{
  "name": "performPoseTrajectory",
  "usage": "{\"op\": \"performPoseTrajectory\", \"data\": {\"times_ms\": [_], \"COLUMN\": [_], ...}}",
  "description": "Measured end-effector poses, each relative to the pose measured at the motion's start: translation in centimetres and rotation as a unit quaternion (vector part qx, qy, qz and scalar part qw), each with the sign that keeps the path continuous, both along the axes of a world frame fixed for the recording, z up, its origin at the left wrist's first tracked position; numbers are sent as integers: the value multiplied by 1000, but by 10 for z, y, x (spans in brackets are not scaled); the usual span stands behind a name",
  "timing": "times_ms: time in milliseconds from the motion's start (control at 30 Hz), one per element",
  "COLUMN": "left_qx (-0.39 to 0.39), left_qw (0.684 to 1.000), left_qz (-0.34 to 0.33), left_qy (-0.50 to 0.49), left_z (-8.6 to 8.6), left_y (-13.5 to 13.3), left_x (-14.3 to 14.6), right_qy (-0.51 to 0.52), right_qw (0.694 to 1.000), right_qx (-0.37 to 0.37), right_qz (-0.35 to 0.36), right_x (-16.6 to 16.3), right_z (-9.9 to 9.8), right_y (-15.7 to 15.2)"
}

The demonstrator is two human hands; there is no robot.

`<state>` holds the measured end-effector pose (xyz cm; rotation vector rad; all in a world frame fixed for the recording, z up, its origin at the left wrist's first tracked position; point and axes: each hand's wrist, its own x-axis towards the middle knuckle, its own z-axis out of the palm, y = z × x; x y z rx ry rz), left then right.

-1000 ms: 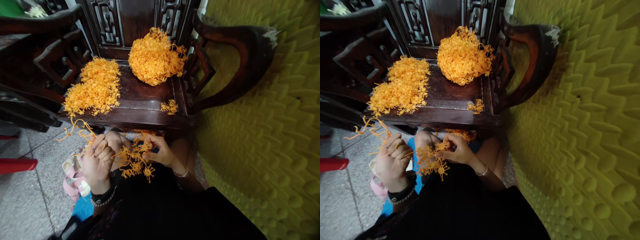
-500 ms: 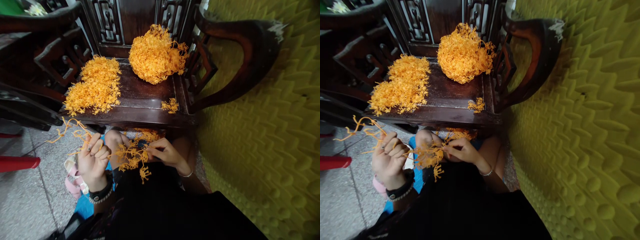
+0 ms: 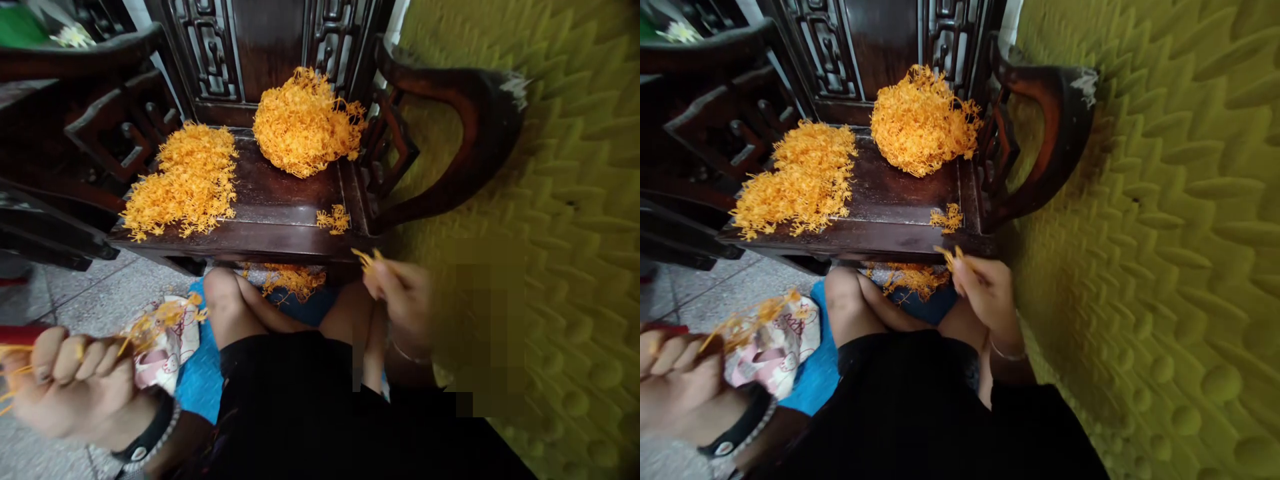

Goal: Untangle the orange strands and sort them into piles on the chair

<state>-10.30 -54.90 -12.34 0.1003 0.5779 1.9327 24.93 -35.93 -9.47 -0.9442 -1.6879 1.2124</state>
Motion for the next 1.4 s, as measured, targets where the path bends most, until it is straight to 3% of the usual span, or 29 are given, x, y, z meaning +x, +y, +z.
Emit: {"op": "performPoseTrajectory", "data": {"times_ms": [33, 67, 133, 267, 400, 500, 600, 700, 767, 833, 900, 1000, 1100, 1167, 1200, 1300, 1400], "left_qx": [48, 56, 65, 98, 100, 96, 93, 104, 110, 110, 88, 30, 12, 17, 20, 27, 25], "left_qw": [996, 994, 994, 993, 994, 995, 994, 993, 992, 991, 993, 995, 983, 957, 941, 908, 904], "left_qz": [72, 95, 84, 61, 46, 7, -4, 7, 12, -4, -41, -97, -120, -140, -149, -166, -157], "left_qy": [0, -4, 0, 23, -16, -41, -59, -64, -66, -74, -69, 3, 141, 253, 303, 385, 397], "left_z": [4, 7, 13, 15, 18, 21, 19, 12, 10, 10, 13, 14, 5, -3, -8, -19, -26], "left_y": [7, 16, 36, 63, 74, 82, 89, 92, 94, 97, 103, 116, 130, 134, 134, 126, 111], "left_x": [14, 30, 62, 94, 96, 97, 98, 95, 94, 96, 100, 107, 110, 109, 108, 108, 110], "right_qy": [-63, -122, -245, -455, -534, -513, -454, -332, -214, -107, -34, -3, -50, -51, -34, 37, 84], "right_qw": [992, 974, 918, 817, 779, 792, 823, 868, 916, 968, 980, 930, 867, 855, 864, 918, 956], "right_qx": [90, 162, 261, 293, 271, 263, 267, 284, 274, 219, 127, -5, -96, -135, -147, -154, -138], "right_qz": [-53, -96, -170, -199, -185, -202, -215, -236, -201, -57, 149, 368, 487, 499, 480, 365, 245], "right_x": [-8, -17, -31, -42, -46, -46, -42, -39, -41, -49, -60, -78, -88, -90, -90, -86, -80], "right_z": [-2, -6, -15, -31, -39, -43, -46, -45, -41, -37, -34, -34, -37, -37, -36, -31, -27], "right_y": [14, 29, 59, 100, 106, 106, 107, 98, 81, 59, 38, 19, 15, 14, 13, 7, 1]}}
